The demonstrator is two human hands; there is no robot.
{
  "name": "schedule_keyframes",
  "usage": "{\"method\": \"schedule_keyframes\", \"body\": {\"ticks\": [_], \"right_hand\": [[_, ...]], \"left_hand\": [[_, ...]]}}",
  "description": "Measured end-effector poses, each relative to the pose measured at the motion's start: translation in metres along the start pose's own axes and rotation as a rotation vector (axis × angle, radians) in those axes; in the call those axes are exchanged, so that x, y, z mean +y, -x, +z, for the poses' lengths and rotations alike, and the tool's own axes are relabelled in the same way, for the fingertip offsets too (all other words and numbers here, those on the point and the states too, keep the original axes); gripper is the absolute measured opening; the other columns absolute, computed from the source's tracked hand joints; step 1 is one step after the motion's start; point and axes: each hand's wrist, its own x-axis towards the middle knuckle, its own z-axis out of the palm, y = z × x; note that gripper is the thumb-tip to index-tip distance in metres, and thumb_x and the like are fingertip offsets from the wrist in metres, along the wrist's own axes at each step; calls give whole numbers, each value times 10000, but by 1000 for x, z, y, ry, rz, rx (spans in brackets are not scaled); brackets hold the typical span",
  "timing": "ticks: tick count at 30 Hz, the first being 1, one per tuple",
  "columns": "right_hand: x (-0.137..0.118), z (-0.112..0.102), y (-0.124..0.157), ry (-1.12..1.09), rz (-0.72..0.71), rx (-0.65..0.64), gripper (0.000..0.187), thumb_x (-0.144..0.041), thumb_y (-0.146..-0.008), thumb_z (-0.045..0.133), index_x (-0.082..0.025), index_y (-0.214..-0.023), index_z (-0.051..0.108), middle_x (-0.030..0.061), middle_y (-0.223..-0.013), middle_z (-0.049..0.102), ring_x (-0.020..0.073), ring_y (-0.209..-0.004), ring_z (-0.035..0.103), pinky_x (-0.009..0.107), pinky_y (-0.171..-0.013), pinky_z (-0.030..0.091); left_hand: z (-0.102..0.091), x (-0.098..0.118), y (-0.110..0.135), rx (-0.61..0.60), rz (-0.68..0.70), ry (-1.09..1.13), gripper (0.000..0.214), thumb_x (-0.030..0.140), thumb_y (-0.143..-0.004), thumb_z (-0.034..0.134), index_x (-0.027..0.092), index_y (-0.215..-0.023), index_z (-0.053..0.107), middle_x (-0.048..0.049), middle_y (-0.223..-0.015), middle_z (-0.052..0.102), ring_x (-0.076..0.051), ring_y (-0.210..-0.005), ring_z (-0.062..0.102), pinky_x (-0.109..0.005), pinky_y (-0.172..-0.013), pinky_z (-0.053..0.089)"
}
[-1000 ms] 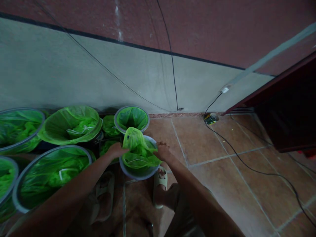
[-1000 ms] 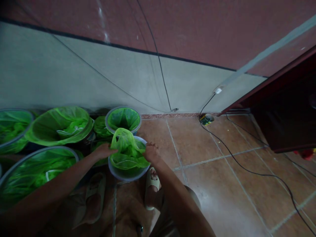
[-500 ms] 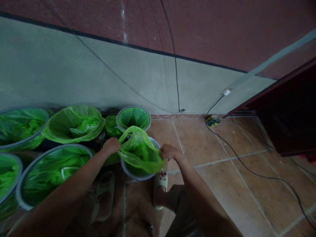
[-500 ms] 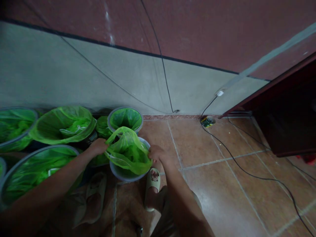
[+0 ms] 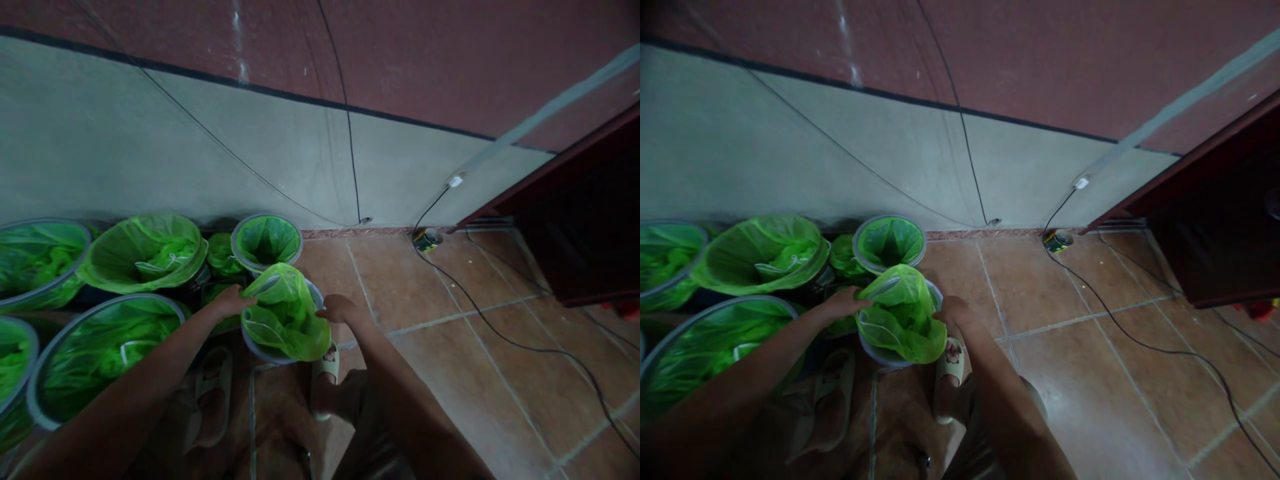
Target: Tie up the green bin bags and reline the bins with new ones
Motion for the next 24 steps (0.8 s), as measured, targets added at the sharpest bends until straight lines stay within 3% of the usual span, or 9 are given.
{"method": "schedule_keyframes", "body": {"ticks": [6, 10, 13, 16, 19, 22, 24], "right_hand": [[-10, 22, -23, -124, 54, 137, 427, -398, -879, 564, -108, -1178, 659, 172, -1181, 667, 258, -1087, 629, 283, -851, 482], [-10, 38, -36, -171, 49, 146, 408, -256, -826, 594, -153, -1219, 632, 120, -1165, 680, 227, -1050, 641, 260, -842, 485], [-6, 38, -40, -300, 70, 185, 413, -166, -798, 573, -178, -1207, 634, 97, -1099, 705, 205, -980, 664, 245, -804, 490], [-4, 26, -39, -503, 47, 331, 372, -147, -766, 576, -186, -1125, 665, 75, -1051, 717, 190, -957, 665, 243, -817, 486], [-10, 11, -33, -864, -77, 441, 302, -162, -733, 575, -180, -1016, 677, 40, -944, 721, 164, -857, 663, 258, -788, 497], [-20, 1, -23, -1286, -230, 419, 281, -211, -674, 635, -163, -949, 662, 6, -789, 688, 134, -692, 616, 263, -687, 498], [-26, -2, -17, -1447, -299, 379, 302, -242, -611, 698, -163, -899, 659, -17, -712, 655, 114, -614, 566, 248, -616, 470]], "left_hand": [[10, 3, 7, -85, 65, 10, 127, 216, -624, 659, 170, -741, 643, 2, -605, 632, -155, -552, 591, -217, -477, 409], [11, 0, 5, -112, 45, 6, 41, 159, -606, 604, 168, -646, 604, -4, -579, 619, -164, -560, 597, -226, -488, 417], [8, -2, 4, -119, 8, 32, 40, 161, -601, 605, 162, -638, 591, -8, -578, 629, -172, -598, 619, -222, -505, 426], [4, -3, 2, -120, -18, 49, 46, 156, -595, 602, 162, -639, 592, 1, -564, 627, -169, -607, 623, -217, -509, 427], [2, -1, 2, -114, -11, 106, 31, 185, -621, 596, 158, -637, 593, -2, -569, 629, -155, -582, 600, -217, -497, 419], [-2, 3, 6, -118, -15, 256, 131, 284, -662, 609, 159, -700, 597, -4, -595, 646, -142, -550, 578, -224, -495, 421], [-6, 8, 12, -156, 4, 372, 217, 354, -658, 631, 162, -751, 595, -5, -640, 664, -132, -549, 575, -233, -521, 444]]}}
